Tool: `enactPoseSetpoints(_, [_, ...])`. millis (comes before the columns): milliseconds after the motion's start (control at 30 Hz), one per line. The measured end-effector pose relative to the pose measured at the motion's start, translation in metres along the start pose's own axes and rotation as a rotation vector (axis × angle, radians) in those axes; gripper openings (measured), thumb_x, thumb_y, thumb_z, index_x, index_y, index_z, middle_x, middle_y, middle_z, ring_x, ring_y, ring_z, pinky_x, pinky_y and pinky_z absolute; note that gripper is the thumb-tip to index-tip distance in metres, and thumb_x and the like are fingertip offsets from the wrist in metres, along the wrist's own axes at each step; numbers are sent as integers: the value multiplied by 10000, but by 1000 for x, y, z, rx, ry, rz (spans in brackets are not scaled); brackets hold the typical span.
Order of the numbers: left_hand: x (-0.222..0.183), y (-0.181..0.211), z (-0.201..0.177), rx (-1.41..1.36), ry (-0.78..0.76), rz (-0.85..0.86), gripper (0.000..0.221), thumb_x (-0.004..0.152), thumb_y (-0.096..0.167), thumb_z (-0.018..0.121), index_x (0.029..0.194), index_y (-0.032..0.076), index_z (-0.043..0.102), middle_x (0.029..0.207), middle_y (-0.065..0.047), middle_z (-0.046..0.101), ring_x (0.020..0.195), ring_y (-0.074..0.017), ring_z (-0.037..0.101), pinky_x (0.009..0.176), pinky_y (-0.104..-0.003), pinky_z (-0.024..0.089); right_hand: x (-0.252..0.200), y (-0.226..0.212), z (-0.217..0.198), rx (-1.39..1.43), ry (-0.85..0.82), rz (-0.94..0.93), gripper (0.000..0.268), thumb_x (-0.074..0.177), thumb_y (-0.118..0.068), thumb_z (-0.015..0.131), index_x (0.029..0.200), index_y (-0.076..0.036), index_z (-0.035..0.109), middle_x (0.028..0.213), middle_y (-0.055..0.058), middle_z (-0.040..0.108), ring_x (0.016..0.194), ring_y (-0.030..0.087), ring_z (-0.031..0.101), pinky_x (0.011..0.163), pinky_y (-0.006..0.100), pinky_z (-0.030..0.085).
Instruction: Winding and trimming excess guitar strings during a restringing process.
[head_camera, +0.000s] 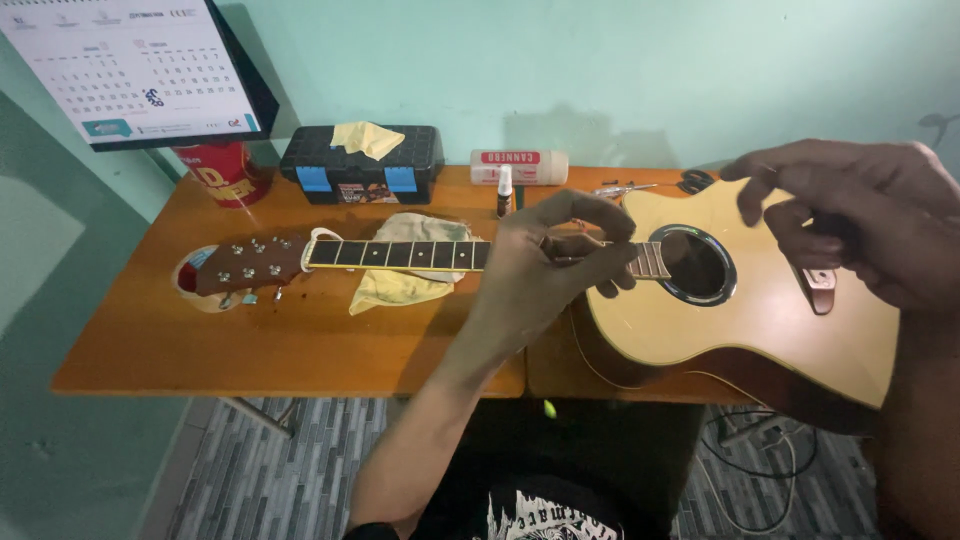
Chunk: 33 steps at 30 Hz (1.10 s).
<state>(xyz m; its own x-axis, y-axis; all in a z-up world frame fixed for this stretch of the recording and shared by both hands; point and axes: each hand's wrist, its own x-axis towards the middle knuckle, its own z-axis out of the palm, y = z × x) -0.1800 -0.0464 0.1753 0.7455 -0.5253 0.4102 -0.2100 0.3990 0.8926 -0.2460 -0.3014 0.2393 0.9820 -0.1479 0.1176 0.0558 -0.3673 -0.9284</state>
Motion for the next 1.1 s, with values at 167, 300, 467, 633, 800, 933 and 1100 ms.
enactPoseSetpoints(167, [9, -21, 1, 38, 52, 69, 99, 930, 22, 731, 954, 77, 652, 951, -21, 725, 696, -145, 742, 661, -256, 636, -9, -26, 8, -349, -64, -5, 579, 909, 29, 539, 1439, -148, 689, 541, 206, 540, 476, 270, 467, 326, 425, 525])
enactPoseSetpoints(300, [7, -10, 4, 201, 46, 98, 113, 914, 31, 731, 951, 84, 639, 973, -123, 791, 721, -189, 792, 664, -288, 700, -7, -47, 23, -461, -132, 11, 549, 939, -205, 511, 1485, -177, 564, 1257, -38, 742, 568, 285, 541, 354, 447, 568])
enactPoseSetpoints(467, [5, -5, 8, 177, 26, 106, 106, 937, 90, 727, 969, 87, 625, 908, -19, 717, 683, -170, 758, 615, -244, 594, 1, -71, 49, -646, -43, 176, 495, 941, -228, 584, 1431, -289, 611, 759, 173, 637, 649, 261, 602, 190, 505, 465])
enactPoseSetpoints(633, [6, -5, 6, 163, 37, 49, 181, 893, 34, 767, 1024, 108, 668, 1012, 0, 748, 673, -143, 721, 639, -249, 598, 4, -55, 59, -271, -5, 63, 208, 924, -71, 700, 1127, -100, 736, 896, 66, 717, 747, 180, 644, 683, 318, 498])
enactPoseSetpoints(800, [5, -1, -1, 62, -3, -18, 126, 908, 48, 742, 1002, 89, 669, 1058, -30, 738, 687, -166, 707, 665, -265, 588, 17, -20, 54, -128, 46, -45, 40, 981, -52, 715, 989, -46, 753, 865, 69, 718, 768, 139, 628, 680, 261, 503])
enactPoseSetpoints(933, [8, -1, -17, -166, -1, -190, 172, 902, -48, 734, 940, 102, 660, 972, -62, 722, 732, -161, 675, 682, -260, 568, 21, -4, 50, 29, -155, -173, 72, 996, -114, 677, 951, -59, 689, 783, 32, 601, 637, 116, 503, 570, 257, 440])
enactPoseSetpoints(1100, [8, -14, -56, -201, 75, -102, 255, 821, 11, 806, 881, 217, 668, 1047, 21, 731, 1093, -204, 673, 993, -438, 575, 20, -13, 60, 341, -310, -186, 117, 972, -155, 657, 910, -58, 635, 687, -13, 423, 574, 105, 358, 528, 259, 299])
